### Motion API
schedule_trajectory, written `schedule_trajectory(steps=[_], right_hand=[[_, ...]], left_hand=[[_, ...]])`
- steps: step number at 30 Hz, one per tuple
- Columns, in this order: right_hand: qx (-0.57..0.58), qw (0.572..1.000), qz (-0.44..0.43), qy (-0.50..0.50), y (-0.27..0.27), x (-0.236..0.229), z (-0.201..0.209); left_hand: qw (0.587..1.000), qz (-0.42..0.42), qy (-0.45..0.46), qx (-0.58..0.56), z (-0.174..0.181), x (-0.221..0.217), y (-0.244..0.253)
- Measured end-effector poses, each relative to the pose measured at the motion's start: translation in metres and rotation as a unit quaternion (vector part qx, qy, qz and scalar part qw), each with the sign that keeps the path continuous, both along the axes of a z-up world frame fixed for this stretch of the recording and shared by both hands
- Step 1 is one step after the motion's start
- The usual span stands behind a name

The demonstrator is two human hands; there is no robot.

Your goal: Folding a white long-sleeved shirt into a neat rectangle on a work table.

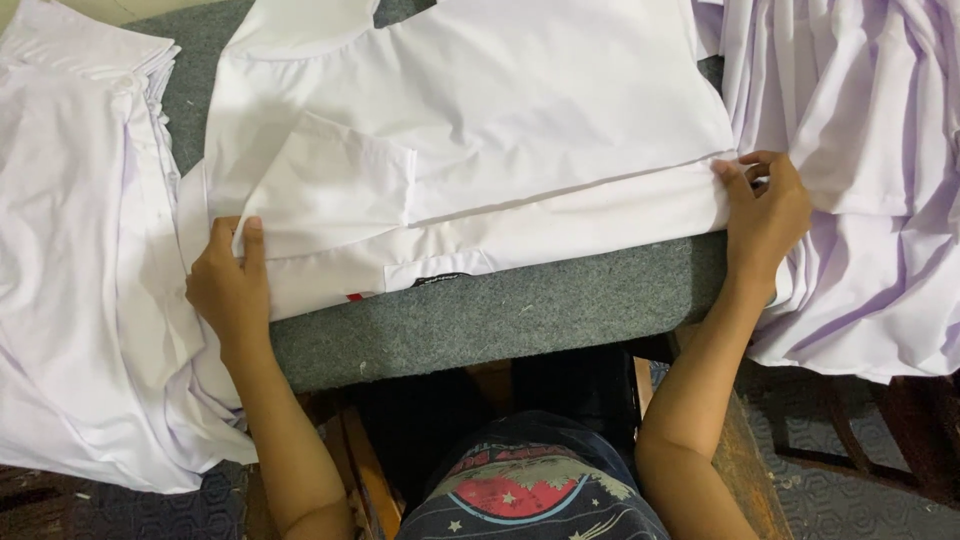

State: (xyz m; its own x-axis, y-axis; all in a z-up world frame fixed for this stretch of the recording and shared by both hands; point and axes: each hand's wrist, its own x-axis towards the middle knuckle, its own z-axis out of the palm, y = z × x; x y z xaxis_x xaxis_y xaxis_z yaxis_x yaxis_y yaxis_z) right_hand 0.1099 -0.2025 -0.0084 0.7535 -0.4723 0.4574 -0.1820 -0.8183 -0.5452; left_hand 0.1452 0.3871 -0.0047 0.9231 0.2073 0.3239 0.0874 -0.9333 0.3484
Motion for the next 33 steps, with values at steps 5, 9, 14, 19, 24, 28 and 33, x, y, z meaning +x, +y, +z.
schedule_trajectory(steps=[5,9,14,19,24,28,33], right_hand=[[-0.017,1.000,-0.002,-0.017,0.003,0.001,0.002],[-0.086,0.994,-0.021,-0.061,0.003,0.011,0.004],[-0.008,0.999,-0.029,0.044,0.006,0.017,0.003],[-0.138,0.990,-0.015,-0.007,0.013,0.003,0.004],[-0.191,0.971,0.131,-0.054,0.089,-0.018,0.015],[-0.076,0.937,0.336,-0.049,0.197,-0.036,0.061],[-0.153,0.911,0.332,0.192,0.188,-0.034,-0.004]], left_hand=[[1.000,-0.004,-0.011,0.010,0.000,-0.002,-0.001],[1.000,0.002,-0.006,0.021,-0.005,0.000,0.002],[1.000,0.005,-0.008,0.017,-0.003,0.000,0.000],[0.996,-0.002,-0.087,-0.016,0.027,-0.012,-0.025],[0.963,-0.199,-0.168,-0.072,0.026,-0.036,-0.099],[0.932,-0.290,0.055,-0.211,0.053,-0.062,-0.200],[0.939,-0.341,0.025,-0.026,-0.001,-0.055,-0.224]])
